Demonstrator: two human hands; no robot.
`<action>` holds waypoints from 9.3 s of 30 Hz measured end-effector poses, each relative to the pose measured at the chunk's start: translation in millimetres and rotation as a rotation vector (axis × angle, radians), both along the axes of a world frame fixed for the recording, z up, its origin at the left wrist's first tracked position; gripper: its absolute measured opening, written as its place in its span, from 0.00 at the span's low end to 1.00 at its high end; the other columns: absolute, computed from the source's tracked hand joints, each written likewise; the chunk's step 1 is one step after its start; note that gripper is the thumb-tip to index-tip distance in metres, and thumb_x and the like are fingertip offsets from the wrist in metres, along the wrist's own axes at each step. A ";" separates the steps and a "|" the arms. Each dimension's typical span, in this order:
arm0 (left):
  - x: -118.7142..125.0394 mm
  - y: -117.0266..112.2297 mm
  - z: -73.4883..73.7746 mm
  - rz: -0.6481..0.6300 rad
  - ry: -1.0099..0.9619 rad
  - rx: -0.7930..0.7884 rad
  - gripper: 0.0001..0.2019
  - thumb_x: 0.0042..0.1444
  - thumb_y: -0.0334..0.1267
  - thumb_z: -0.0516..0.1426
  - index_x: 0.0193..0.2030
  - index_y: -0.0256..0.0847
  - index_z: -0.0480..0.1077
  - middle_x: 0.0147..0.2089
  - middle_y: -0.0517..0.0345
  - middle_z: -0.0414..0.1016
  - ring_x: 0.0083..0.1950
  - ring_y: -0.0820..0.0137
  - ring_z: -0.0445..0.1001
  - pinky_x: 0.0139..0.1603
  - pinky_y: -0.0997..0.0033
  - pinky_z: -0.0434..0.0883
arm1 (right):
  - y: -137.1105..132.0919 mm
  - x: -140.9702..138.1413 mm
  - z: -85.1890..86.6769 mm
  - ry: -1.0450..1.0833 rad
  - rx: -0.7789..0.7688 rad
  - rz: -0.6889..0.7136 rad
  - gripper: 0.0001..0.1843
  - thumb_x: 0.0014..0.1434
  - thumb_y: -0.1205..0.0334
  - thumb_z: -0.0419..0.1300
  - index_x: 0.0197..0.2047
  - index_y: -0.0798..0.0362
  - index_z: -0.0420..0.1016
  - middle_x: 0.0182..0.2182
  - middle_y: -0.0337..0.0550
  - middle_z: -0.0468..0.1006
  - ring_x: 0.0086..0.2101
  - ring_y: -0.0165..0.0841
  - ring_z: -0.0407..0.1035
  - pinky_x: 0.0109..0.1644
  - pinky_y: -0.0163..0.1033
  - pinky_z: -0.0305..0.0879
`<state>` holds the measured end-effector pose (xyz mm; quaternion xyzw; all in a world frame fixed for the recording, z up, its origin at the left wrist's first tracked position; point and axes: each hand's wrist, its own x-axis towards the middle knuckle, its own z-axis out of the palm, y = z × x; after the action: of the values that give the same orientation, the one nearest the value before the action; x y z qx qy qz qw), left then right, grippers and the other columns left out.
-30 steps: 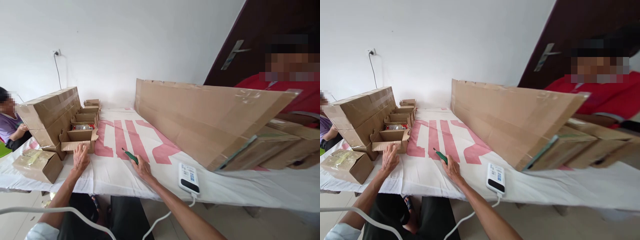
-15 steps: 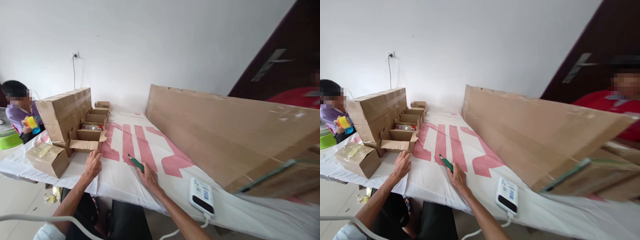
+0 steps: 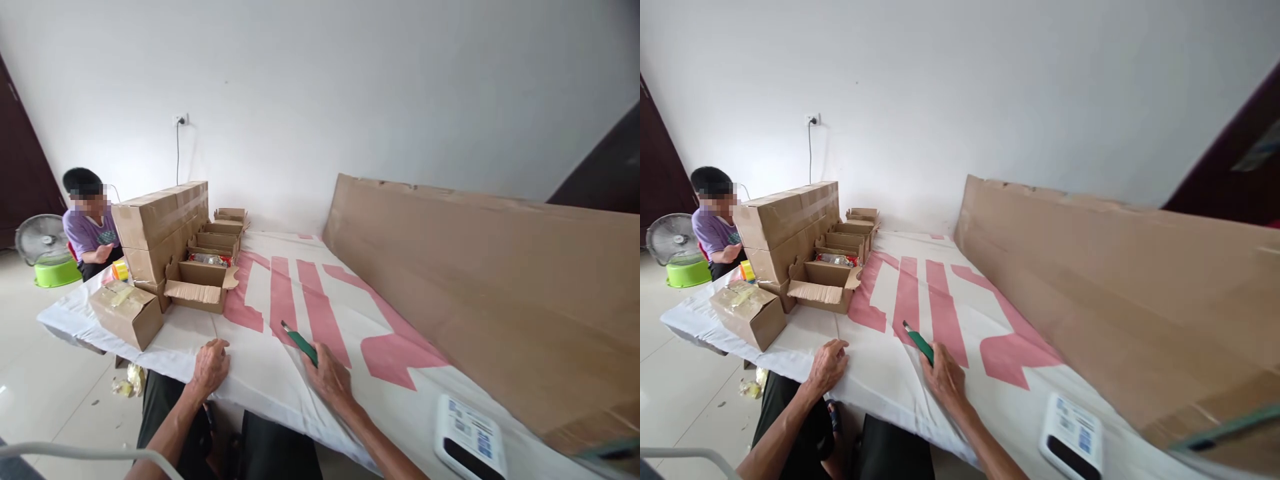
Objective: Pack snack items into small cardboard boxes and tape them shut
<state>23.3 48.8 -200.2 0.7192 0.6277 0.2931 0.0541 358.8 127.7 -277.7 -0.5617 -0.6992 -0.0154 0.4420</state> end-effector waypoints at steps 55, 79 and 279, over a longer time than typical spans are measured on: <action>-72.7 -18.7 110.1 0.060 -0.882 -0.084 0.34 0.46 0.66 0.71 0.50 0.41 0.78 0.56 0.44 0.85 0.53 0.52 0.83 0.51 0.59 0.78 | -7.2 -6.2 30.1 0.028 -0.308 -0.058 0.14 0.68 0.53 0.52 0.50 0.50 0.71 0.43 0.47 0.81 0.43 0.42 0.75 0.41 0.42 0.61; -67.3 -21.1 112.0 0.040 -1.103 -0.198 0.34 0.42 0.63 0.74 0.50 0.41 0.83 0.62 0.44 0.84 0.53 0.52 0.84 0.48 0.59 0.78 | -68.5 -103.7 128.1 0.853 -0.356 0.304 0.26 0.66 0.31 0.59 0.37 0.47 0.70 0.31 0.37 0.74 0.33 0.36 0.66 0.37 0.41 0.64; -72.4 39.5 153.3 -0.474 -0.206 -0.411 0.60 0.37 0.56 0.78 0.79 0.48 0.62 0.73 0.39 0.69 0.70 0.42 0.73 0.62 0.45 0.79 | -23.9 -31.2 163.8 0.021 -0.539 0.624 0.72 0.45 0.38 0.81 0.84 0.41 0.51 0.81 0.55 0.53 0.79 0.59 0.44 0.81 0.68 0.48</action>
<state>-49.0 88.3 -46.9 0.7858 0.4803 0.2106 0.3279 327.6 103.8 -113.9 -0.4183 -0.8105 0.3088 0.2698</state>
